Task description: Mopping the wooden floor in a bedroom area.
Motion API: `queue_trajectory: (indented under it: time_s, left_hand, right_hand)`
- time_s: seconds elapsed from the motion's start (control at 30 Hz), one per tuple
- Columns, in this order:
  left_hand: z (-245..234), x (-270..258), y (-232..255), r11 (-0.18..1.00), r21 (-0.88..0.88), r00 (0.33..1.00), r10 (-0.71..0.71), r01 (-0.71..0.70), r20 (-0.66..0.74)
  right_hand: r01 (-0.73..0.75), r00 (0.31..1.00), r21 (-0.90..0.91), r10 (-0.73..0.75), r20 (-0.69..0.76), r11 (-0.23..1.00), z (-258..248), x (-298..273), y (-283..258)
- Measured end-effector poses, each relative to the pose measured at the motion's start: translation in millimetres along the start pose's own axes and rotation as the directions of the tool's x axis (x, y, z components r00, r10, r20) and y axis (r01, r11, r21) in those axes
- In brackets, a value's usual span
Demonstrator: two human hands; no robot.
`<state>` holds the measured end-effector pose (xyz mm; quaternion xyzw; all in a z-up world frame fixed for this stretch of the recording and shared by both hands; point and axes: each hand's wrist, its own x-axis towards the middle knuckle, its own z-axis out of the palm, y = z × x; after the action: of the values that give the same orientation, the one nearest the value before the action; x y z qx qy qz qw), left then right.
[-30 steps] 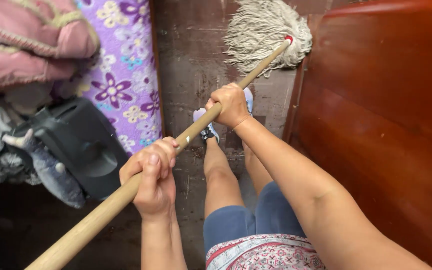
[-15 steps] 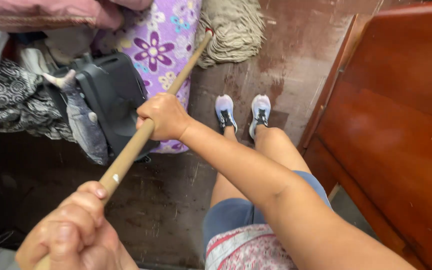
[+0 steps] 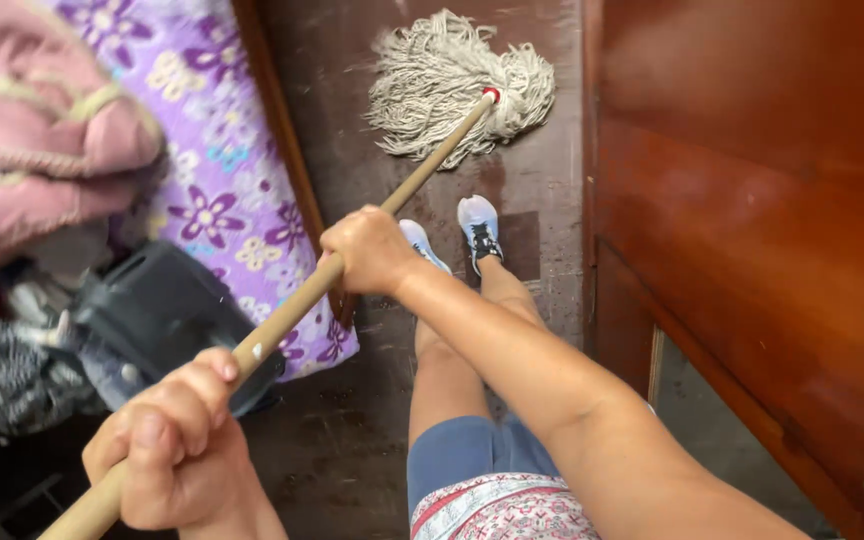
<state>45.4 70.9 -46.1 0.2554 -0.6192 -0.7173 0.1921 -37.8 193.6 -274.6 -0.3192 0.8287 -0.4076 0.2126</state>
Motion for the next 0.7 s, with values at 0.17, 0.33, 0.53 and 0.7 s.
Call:
queue_trajectory:
  time_s: [0.17, 0.33, 0.53, 0.7]
  left_hand:
    - [84, 44, 12, 0.996, -0.071, 0.931, 0.081, -0.06, 0.357]
    - [129, 50, 18, 0.998, -0.037, 0.892, 0.055, -0.042, 0.449]
    - [156, 37, -1, 0.995, -0.07, 0.86, -0.031, 0.077, 0.51]
    - [182, 57, 2, 0.959, -0.259, 0.742, 0.259, -0.119, 0.618]
  right_hand:
    - [-0.029, 0.939, 0.087, 0.057, -0.34, 0.996, -76, 3, 20]
    - [-0.15, 0.909, 0.153, 0.198, -0.368, 0.977, -95, -19, 29]
    - [-0.204, 0.83, 0.115, 0.234, -0.506, 0.972, -98, -63, 47]
    - [-0.143, 0.779, 0.139, 0.198, -0.595, 0.98, -99, -49, 79]
